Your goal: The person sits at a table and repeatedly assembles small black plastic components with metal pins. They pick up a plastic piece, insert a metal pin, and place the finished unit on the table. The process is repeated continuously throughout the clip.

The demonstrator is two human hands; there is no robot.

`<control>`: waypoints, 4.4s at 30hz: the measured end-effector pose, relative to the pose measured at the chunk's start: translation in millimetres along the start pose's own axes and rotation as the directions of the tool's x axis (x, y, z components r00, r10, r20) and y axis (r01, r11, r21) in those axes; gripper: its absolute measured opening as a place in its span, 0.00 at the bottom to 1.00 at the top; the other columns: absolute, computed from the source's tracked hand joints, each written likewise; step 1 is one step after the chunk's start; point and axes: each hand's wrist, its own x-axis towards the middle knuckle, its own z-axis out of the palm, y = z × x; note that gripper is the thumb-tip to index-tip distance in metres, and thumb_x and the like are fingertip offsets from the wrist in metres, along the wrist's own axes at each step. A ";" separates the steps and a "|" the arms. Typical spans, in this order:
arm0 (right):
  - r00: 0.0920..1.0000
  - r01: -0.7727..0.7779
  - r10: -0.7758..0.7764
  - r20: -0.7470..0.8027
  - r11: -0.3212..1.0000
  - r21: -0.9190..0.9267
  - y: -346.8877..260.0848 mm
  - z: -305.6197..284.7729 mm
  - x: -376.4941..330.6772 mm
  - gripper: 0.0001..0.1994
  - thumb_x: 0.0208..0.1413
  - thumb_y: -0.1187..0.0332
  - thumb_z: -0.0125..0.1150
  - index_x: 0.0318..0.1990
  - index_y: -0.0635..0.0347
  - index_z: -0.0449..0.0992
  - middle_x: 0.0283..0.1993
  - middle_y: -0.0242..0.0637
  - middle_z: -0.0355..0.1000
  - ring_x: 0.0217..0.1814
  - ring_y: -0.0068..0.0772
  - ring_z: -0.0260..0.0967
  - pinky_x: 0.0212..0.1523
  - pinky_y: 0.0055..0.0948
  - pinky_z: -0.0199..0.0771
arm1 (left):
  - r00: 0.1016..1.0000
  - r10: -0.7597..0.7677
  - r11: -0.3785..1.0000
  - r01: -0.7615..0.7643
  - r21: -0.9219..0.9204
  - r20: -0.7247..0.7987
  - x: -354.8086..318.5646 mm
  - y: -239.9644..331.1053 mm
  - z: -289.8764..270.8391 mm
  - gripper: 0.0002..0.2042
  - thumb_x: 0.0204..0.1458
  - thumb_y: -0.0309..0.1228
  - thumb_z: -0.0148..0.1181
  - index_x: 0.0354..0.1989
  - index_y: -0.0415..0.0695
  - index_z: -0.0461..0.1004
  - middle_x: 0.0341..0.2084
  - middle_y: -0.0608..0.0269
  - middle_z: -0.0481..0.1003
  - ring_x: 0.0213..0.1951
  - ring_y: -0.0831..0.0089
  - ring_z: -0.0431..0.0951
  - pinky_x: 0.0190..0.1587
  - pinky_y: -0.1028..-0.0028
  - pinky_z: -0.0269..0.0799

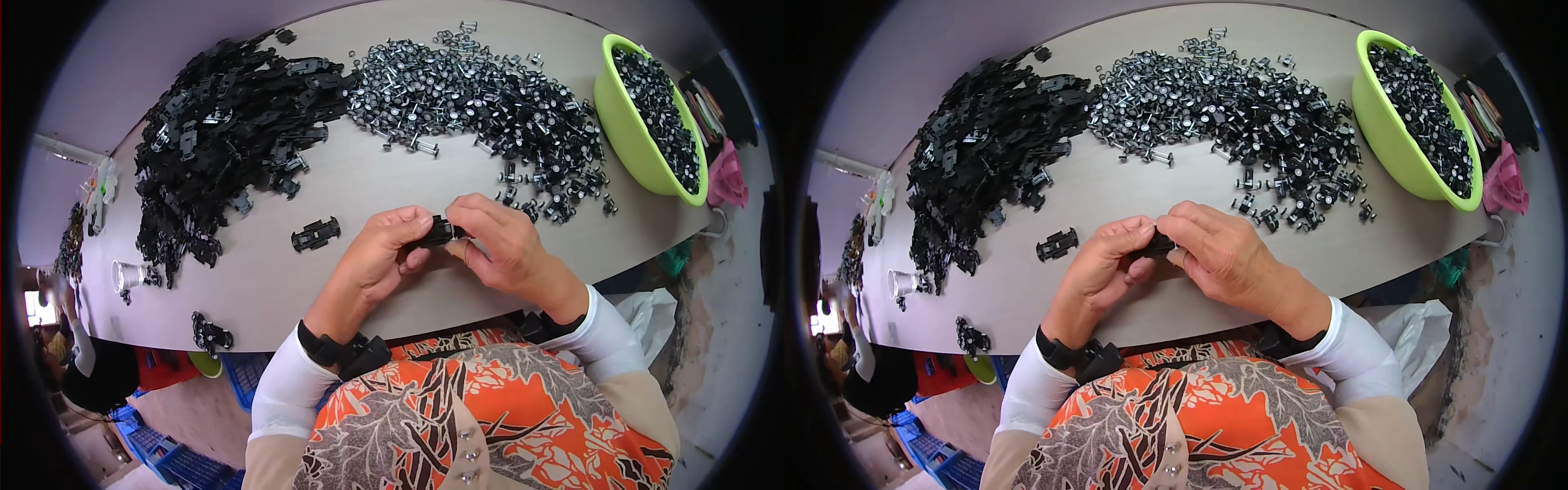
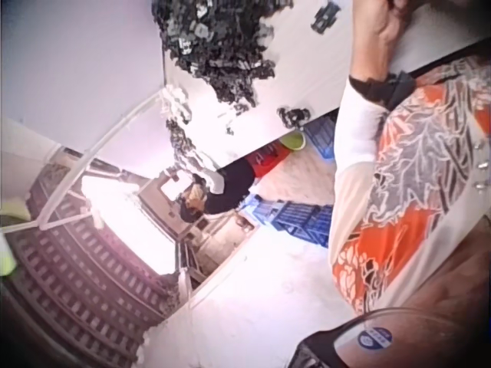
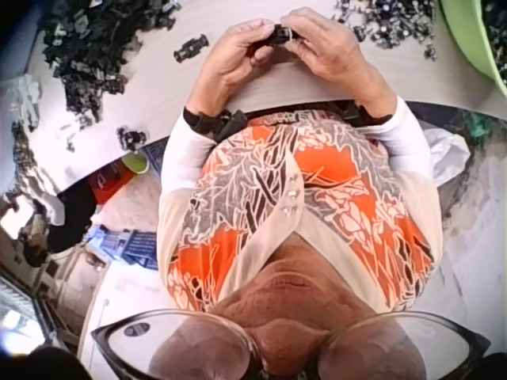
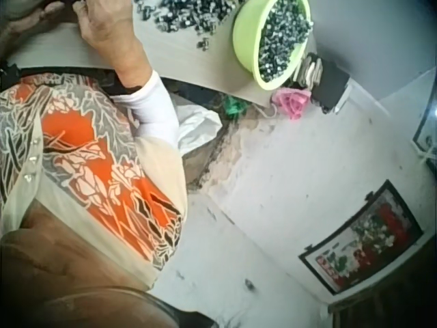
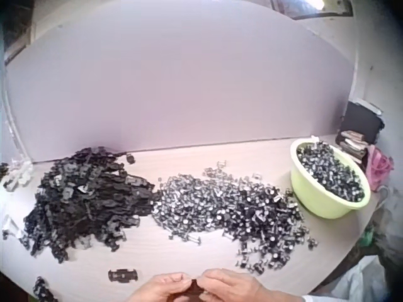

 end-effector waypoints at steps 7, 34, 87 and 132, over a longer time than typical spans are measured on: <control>1.000 -0.019 0.017 0.024 0.995 0.093 0.5 4.9 -10.1 0.22 0.40 0.79 0.66 0.47 0.61 0.70 0.36 0.39 0.68 0.36 0.42 0.71 0.33 0.35 0.73 | 1.000 -0.022 0.999 0.022 -0.037 -0.004 -4.4 -2.0 8.9 0.09 0.58 0.33 0.56 0.36 0.38 0.73 0.25 0.67 0.72 0.19 0.83 0.65 0.20 0.84 0.56; 0.947 -0.132 0.203 0.250 0.953 -0.272 27.9 -19.6 2.0 0.04 0.47 0.79 0.55 0.31 0.62 0.71 0.34 0.40 0.65 0.35 0.44 0.69 0.34 0.39 0.72 | 0.979 0.110 0.982 -0.081 0.174 -0.170 -8.4 14.1 -1.4 0.16 0.60 0.32 0.54 0.51 0.32 0.68 0.37 0.53 0.75 0.32 0.67 0.82 0.35 0.75 0.81; 0.977 -0.214 0.214 -0.021 0.960 -0.181 40.8 -9.9 31.2 0.08 0.46 0.79 0.57 0.36 0.63 0.73 0.36 0.45 0.68 0.33 0.50 0.72 0.34 0.42 0.73 | 0.855 0.262 0.878 -0.019 0.479 -0.447 -195.7 -3.9 -39.2 0.16 0.39 0.19 0.66 0.21 0.43 0.60 0.25 0.58 0.75 0.20 0.79 0.71 0.21 0.80 0.66; 0.983 -0.182 0.182 -0.017 0.983 0.008 1.1 -0.1 18.0 0.17 0.39 0.78 0.66 0.41 0.63 0.74 0.38 0.42 0.67 0.38 0.46 0.67 0.38 0.37 0.70 | 0.967 0.120 0.983 -0.084 0.164 -0.225 -11.2 21.9 -4.8 0.08 0.53 0.26 0.62 0.36 0.38 0.70 0.28 0.59 0.75 0.27 0.70 0.80 0.29 0.74 0.79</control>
